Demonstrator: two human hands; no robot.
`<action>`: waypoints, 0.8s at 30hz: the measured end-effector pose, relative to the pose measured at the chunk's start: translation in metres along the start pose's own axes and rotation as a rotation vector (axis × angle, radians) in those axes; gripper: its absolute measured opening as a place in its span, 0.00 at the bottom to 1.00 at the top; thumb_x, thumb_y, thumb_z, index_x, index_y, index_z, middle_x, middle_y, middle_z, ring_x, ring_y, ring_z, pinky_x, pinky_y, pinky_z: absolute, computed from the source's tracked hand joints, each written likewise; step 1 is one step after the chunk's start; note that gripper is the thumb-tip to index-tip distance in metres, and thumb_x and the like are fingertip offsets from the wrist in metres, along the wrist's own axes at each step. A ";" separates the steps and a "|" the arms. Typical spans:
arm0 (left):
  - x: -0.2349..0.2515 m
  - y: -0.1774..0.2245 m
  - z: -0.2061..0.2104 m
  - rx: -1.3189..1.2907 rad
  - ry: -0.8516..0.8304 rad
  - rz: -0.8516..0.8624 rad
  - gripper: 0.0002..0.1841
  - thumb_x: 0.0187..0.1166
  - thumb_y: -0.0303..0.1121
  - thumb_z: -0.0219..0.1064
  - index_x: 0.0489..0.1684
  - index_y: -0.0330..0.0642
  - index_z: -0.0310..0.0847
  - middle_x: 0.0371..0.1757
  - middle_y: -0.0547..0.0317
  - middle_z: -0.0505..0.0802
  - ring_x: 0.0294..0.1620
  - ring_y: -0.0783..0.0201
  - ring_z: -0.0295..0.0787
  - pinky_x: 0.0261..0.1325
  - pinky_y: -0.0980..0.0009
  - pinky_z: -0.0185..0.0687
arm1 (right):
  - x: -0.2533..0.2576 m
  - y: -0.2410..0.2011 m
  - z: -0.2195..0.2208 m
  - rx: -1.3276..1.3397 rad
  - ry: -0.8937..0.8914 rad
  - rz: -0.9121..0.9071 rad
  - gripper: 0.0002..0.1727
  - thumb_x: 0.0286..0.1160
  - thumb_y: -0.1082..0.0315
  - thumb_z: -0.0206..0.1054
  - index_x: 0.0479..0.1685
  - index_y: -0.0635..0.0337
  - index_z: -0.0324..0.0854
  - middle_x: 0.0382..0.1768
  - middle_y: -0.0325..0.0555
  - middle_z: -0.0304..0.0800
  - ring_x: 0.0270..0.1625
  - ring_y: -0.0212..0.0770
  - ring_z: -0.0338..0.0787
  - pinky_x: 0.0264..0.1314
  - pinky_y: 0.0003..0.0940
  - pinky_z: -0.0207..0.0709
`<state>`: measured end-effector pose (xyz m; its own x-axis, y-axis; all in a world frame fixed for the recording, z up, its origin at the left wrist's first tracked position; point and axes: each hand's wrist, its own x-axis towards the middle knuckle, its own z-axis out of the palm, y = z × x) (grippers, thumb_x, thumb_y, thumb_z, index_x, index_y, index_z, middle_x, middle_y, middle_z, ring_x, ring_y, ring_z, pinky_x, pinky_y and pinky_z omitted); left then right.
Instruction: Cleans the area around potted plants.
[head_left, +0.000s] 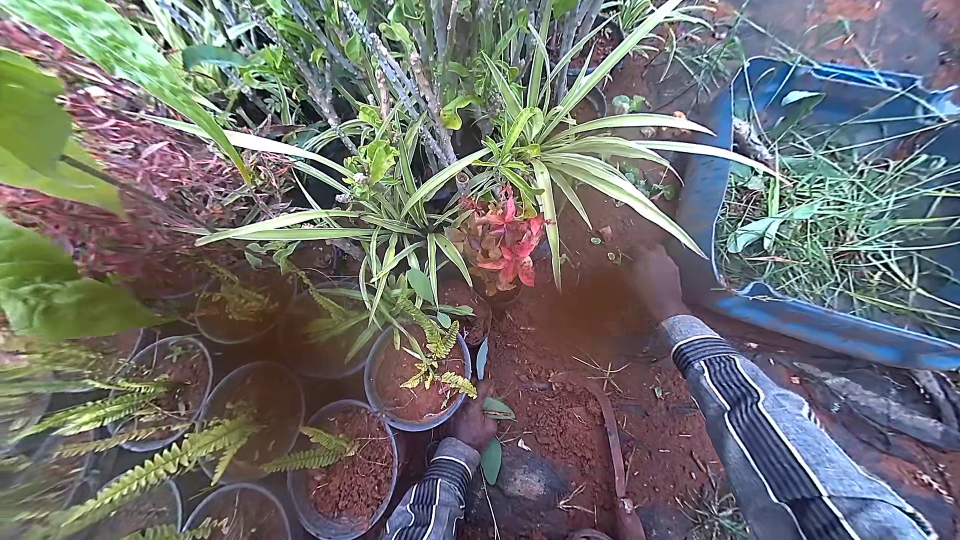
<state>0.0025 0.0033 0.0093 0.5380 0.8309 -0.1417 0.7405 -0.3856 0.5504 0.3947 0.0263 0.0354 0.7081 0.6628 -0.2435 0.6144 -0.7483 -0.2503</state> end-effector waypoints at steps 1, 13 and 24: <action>0.000 -0.002 0.001 0.007 0.010 0.002 0.21 0.58 0.27 0.72 0.55 0.35 0.91 0.53 0.41 0.94 0.55 0.43 0.94 0.60 0.46 0.86 | 0.001 -0.003 0.001 -0.041 -0.007 0.011 0.20 0.78 0.65 0.71 0.60 0.72 0.84 0.64 0.78 0.82 0.68 0.77 0.84 0.65 0.73 0.78; 0.000 -0.002 0.000 -0.002 -0.036 -0.019 0.23 0.58 0.27 0.71 0.57 0.36 0.91 0.56 0.41 0.94 0.58 0.43 0.92 0.63 0.45 0.84 | 0.004 0.010 -0.021 0.377 -0.134 0.104 0.17 0.81 0.61 0.71 0.53 0.69 0.85 0.46 0.69 0.91 0.50 0.67 0.91 0.55 0.71 0.81; -0.001 0.001 -0.002 -0.018 -0.020 -0.007 0.23 0.56 0.26 0.72 0.56 0.34 0.91 0.54 0.39 0.94 0.56 0.41 0.93 0.61 0.44 0.85 | -0.001 -0.011 -0.031 0.997 -0.119 0.218 0.08 0.85 0.69 0.65 0.55 0.61 0.79 0.35 0.40 0.84 0.30 0.29 0.83 0.37 0.27 0.83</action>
<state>0.0017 0.0029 0.0115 0.5408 0.8255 -0.1616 0.7370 -0.3724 0.5640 0.3982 0.0327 0.0673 0.6973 0.5545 -0.4543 -0.1304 -0.5251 -0.8410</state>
